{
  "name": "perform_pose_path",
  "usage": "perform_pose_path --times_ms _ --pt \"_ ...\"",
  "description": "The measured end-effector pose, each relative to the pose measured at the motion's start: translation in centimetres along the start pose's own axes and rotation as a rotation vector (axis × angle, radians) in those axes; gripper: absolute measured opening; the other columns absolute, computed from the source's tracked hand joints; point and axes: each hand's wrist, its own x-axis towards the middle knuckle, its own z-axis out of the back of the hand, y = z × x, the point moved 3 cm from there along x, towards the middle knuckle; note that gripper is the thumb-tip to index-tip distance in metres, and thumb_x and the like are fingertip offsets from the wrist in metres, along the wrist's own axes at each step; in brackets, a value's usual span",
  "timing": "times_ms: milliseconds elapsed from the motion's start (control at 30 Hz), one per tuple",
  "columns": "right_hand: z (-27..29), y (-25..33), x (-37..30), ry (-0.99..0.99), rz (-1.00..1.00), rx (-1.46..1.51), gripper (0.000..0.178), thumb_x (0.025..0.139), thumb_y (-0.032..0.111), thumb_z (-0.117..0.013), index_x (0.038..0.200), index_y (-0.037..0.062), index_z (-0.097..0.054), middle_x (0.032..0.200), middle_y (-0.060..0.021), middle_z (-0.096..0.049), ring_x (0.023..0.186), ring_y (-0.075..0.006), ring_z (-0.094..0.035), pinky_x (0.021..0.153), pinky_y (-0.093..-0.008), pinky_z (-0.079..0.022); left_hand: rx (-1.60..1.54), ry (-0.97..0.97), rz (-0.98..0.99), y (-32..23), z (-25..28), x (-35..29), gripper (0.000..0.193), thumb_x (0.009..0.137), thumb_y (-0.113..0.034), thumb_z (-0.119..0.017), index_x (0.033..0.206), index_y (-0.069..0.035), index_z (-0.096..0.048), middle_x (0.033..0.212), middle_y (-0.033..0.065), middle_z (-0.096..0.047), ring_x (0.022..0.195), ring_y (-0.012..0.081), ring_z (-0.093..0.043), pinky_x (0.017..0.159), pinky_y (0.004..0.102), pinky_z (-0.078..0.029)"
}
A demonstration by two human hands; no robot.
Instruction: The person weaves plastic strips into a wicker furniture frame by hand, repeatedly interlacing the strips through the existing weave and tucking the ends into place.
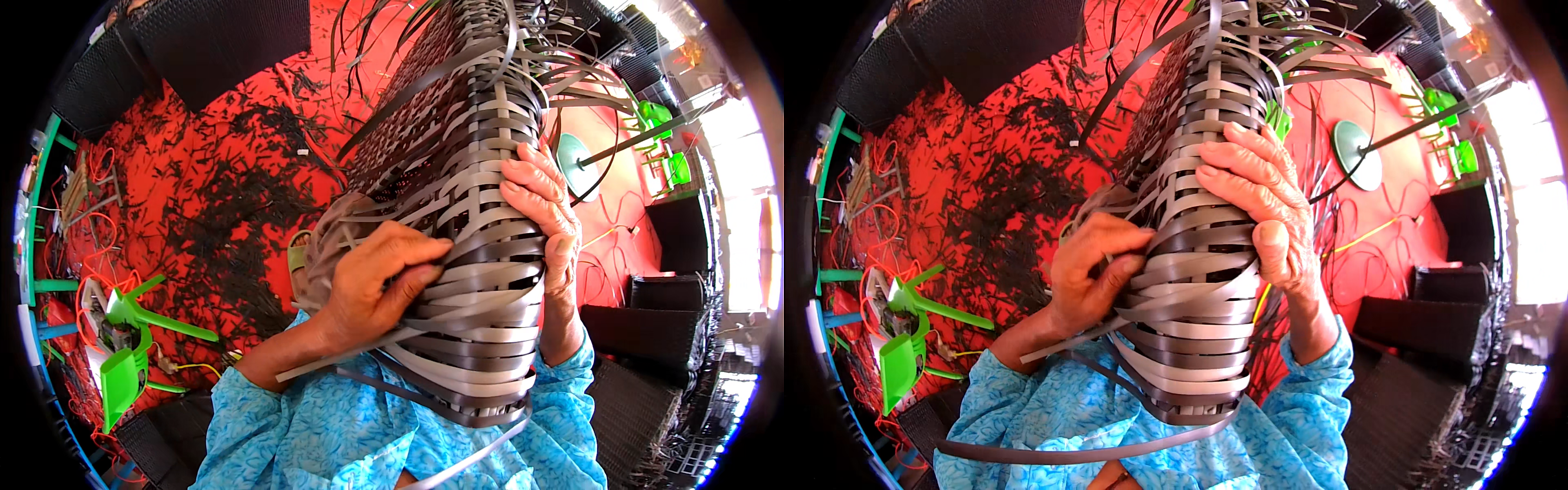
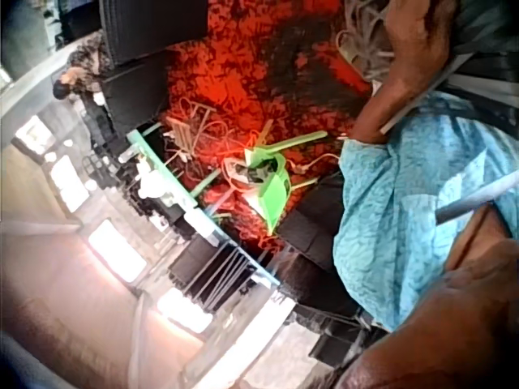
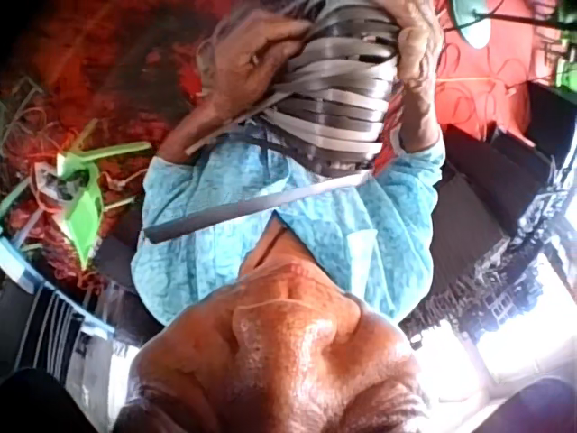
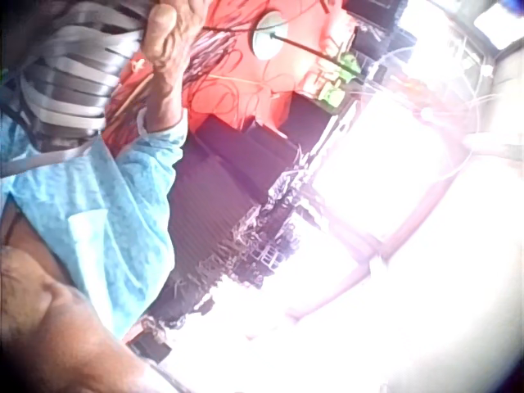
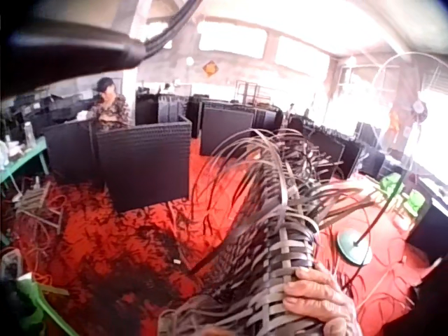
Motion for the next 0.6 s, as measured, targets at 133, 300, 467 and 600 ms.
perform_pose_path --times_ms 133,300,467,600 --pt "-0.1 -0.1 -0.2 -0.020 -0.017 0.007 0.066 0.098 0.046 -0.019 0.110 0.0010 -0.065 0.121 -0.0150 -0.060 0.126 -0.0349 -0.045 0.110 -0.0510 -0.022 -0.115 -0.009 0.047 0.7 0.1 -0.5 0.014 0.088 -0.004 -0.060 0.101 0.001 -0.064 0.088 0.0118 -0.062 0.081 0.0223 -0.060 0.072 0.0293 -0.047" --pt "-0.5 0.2 -0.4 -0.049 -0.081 0.020 0.070 0.098 0.050 -0.016 0.108 0.0013 -0.066 0.119 -0.0148 -0.060 0.126 -0.0350 -0.045 0.109 -0.0516 -0.024 -0.132 0.034 0.180 2.6 0.5 0.4 0.013 0.091 -0.006 -0.056 0.099 0.000 -0.064 0.087 0.0098 -0.061 0.081 0.0203 -0.060 0.072 0.0279 -0.046" --pt "-0.9 0.4 -0.4 -0.091 -0.111 0.039 0.073 0.098 0.052 -0.014 0.109 0.0018 -0.066 0.119 -0.0146 -0.060 0.126 -0.0348 -0.044 0.110 -0.0517 -0.023 -0.042 -0.013 0.093 3.2 0.7 1.4 0.013 0.091 -0.006 -0.057 0.099 -0.001 -0.066 0.096 0.0102 -0.060 0.086 0.0201 -0.060 0.076 0.0283 -0.047" --pt "-1.0 0.3 0.0 -0.073 -0.085 0.052 0.071 0.098 0.051 -0.015 0.110 0.0025 -0.065 0.120 -0.0139 -0.060 0.126 -0.0342 -0.044 0.111 -0.0508 -0.021 0.000 0.021 0.108 2.8 2.0 1.9 0.013 0.089 -0.004 -0.058 0.099 0.000 -0.066 0.096 0.0097 -0.061 0.088 0.0192 -0.059 0.076 0.0269 -0.046"
